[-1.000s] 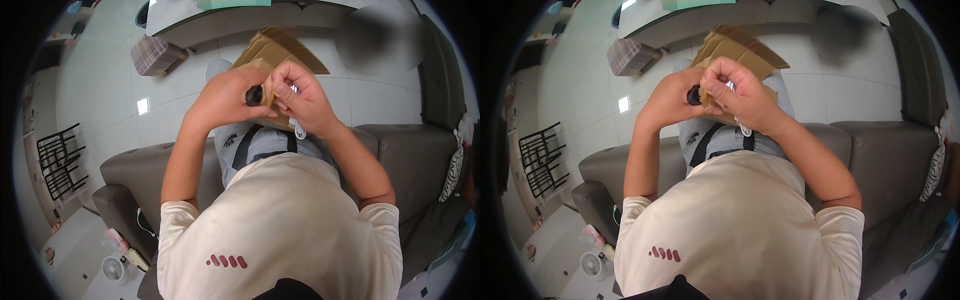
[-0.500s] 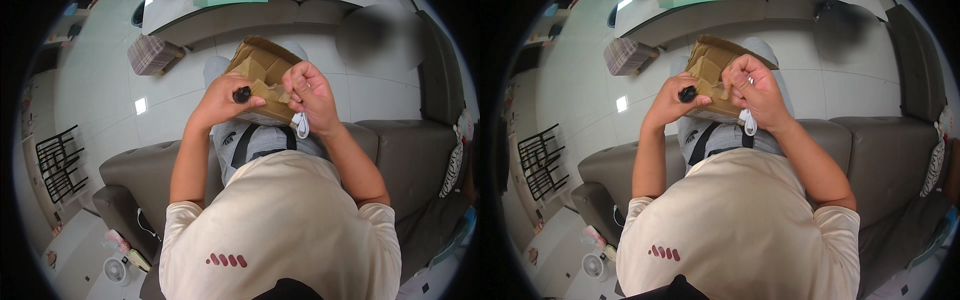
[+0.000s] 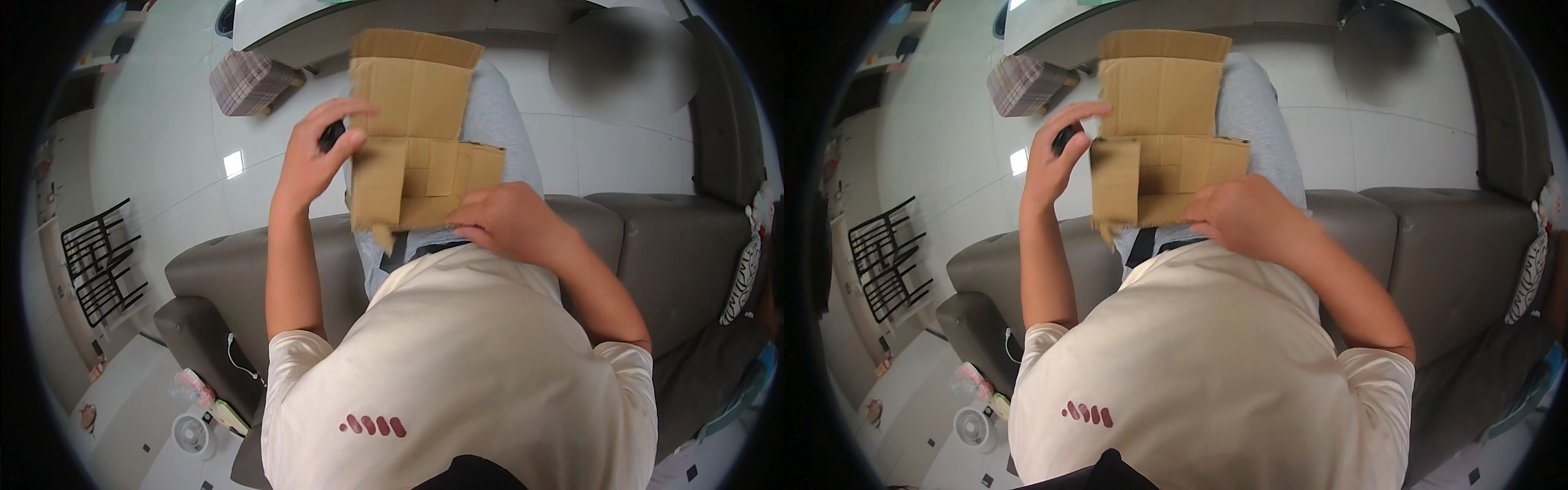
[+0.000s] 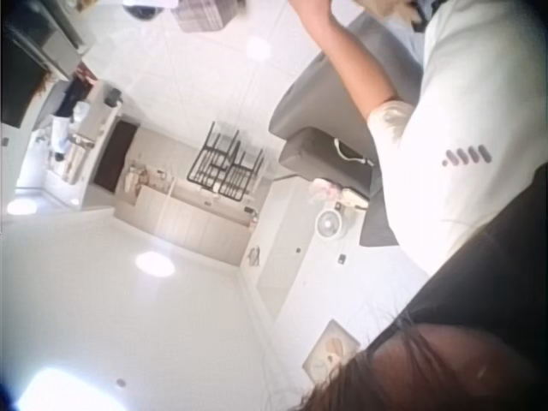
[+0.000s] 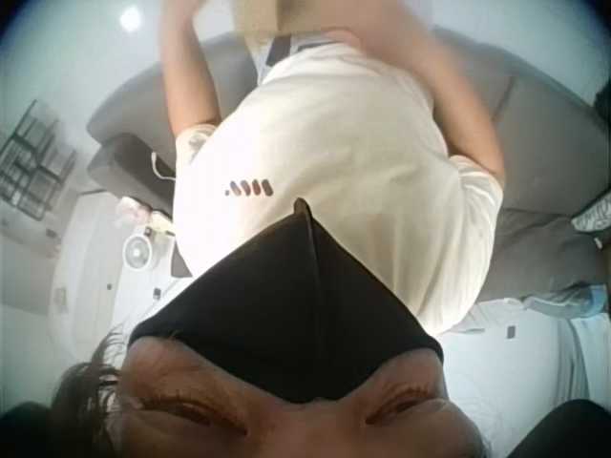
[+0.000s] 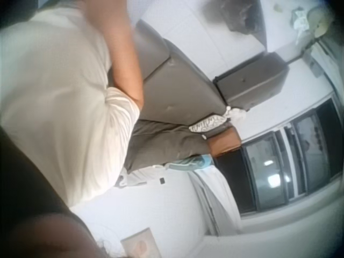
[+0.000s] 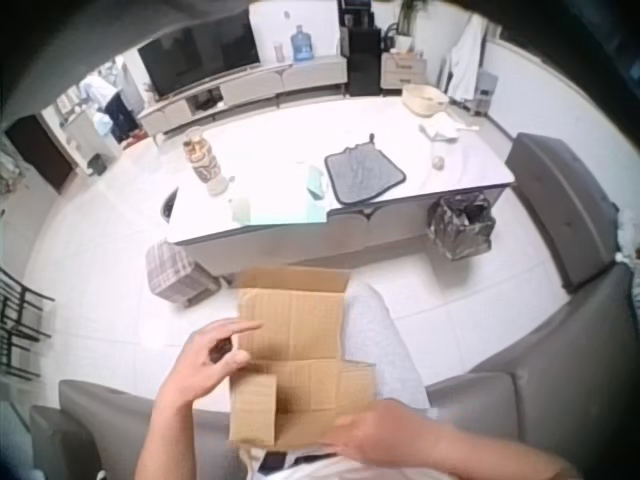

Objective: The person sits on a sofa and uses a box cutter to open several packages, including a black plastic bag, a light green box, and a brown cardboard box. They remove items from the packages and place them on the table or into a cabinet.

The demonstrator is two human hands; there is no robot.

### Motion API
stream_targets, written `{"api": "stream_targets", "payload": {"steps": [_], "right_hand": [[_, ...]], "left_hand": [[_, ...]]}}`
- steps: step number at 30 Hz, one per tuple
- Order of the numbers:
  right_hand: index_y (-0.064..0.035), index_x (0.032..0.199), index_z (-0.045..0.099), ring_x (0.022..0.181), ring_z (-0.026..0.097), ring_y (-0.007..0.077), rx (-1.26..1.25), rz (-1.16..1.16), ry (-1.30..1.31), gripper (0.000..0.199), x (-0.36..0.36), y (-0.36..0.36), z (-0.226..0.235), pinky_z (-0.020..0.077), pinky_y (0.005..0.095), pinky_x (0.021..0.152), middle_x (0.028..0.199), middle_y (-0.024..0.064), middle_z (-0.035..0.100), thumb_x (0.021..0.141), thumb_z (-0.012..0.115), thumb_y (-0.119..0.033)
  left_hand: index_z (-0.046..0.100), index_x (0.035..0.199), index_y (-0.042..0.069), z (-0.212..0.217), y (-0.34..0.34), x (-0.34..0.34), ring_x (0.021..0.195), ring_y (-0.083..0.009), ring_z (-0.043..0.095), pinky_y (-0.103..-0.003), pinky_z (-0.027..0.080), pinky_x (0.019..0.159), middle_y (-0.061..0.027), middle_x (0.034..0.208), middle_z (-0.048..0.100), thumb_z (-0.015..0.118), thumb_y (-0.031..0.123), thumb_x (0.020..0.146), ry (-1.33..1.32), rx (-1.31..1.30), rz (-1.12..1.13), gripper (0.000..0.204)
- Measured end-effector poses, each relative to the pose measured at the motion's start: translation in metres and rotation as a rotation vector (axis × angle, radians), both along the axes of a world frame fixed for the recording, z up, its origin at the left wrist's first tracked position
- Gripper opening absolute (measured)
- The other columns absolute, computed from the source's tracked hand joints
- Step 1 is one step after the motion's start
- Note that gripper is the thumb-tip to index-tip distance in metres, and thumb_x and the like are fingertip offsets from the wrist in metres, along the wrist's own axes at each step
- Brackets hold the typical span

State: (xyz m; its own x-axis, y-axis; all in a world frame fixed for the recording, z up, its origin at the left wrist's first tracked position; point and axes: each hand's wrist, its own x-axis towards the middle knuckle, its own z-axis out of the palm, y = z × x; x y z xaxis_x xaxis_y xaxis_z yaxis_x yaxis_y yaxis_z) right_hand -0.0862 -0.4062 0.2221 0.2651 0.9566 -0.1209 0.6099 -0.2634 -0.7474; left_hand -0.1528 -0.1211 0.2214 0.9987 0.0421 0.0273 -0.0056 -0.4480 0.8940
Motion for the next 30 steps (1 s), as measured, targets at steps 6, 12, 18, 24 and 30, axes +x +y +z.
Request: {"api": "stream_targets", "payload": {"steps": [6, 12, 18, 24, 30], "right_hand": [[-0.009, 0.098, 0.07, 0.08, 0.064, 0.0274, -0.065, 0.038, 0.116, 0.025, -0.004, -0.002, 0.0, 0.0511, 0.0364, 0.07, 0.095, 0.0047, 0.067, 0.084, 0.067, -0.029], [-0.0076, 0.096, 0.07, 0.081, 0.064, 0.0293, -0.021, -0.131, 0.115, 0.031, -0.005, -0.007, -0.024, 0.0506, 0.0401, 0.074, 0.102, 0.0097, 0.064, 0.087, 0.063, -0.036], [-0.0059, 0.096, 0.067, 0.077, 0.065, 0.0342, -0.205, -0.166, -0.187, 0.031, 0.007, 0.015, -0.021, 0.0525, 0.0411, 0.067, 0.096, 0.0151, 0.061, 0.083, 0.067, -0.034], [-0.0055, 0.094, 0.062, 0.075, 0.065, 0.0353, -0.33, -0.334, -0.404, 0.03, 0.048, -0.003, -0.039, 0.0533, 0.0428, 0.065, 0.095, 0.0147, 0.06, 0.075, 0.075, -0.024], [-0.0088, 0.098, 0.057, 0.078, 0.062, 0.0343, -0.282, -0.372, -0.282, 0.028, 0.063, -0.026, -0.064, 0.0498, 0.0445, 0.068, 0.091, 0.0101, 0.058, 0.074, 0.072, -0.009]], "left_hand": [[0.068, 0.09, 0.0, -0.015, 0.002, -0.004, 0.075, -0.0139, 0.057, -0.028, 0.045, 0.067, -0.0059, 0.078, 0.065, 0.068, 0.042, 0.083, 0.456, -0.007, -0.087, 0.042], [0.069, 0.074, 0.003, -0.006, 0.006, -0.033, 0.062, -0.0161, 0.047, -0.029, 0.04, 0.057, -0.0048, 0.064, 0.055, 0.086, 0.031, 0.063, 0.227, -0.084, -0.161, 0.035], [0.067, 0.074, 0.002, 0.005, -0.008, -0.058, 0.068, -0.0203, 0.046, -0.032, 0.04, 0.062, -0.0037, 0.062, 0.053, 0.089, 0.035, 0.051, 0.079, 0.188, -0.142, 0.046], [0.066, 0.071, 0.005, -0.001, -0.003, -0.07, 0.072, -0.0206, 0.047, -0.033, 0.04, 0.066, -0.0021, 0.063, 0.056, 0.087, 0.03, 0.057, -0.023, 0.03, -0.125, 0.036], [0.066, 0.071, 0.005, -0.026, -0.005, -0.078, 0.075, -0.0218, 0.05, -0.034, 0.042, 0.071, -0.0021, 0.065, 0.059, 0.086, 0.029, 0.06, -0.124, -0.091, -0.029, 0.033]]}}
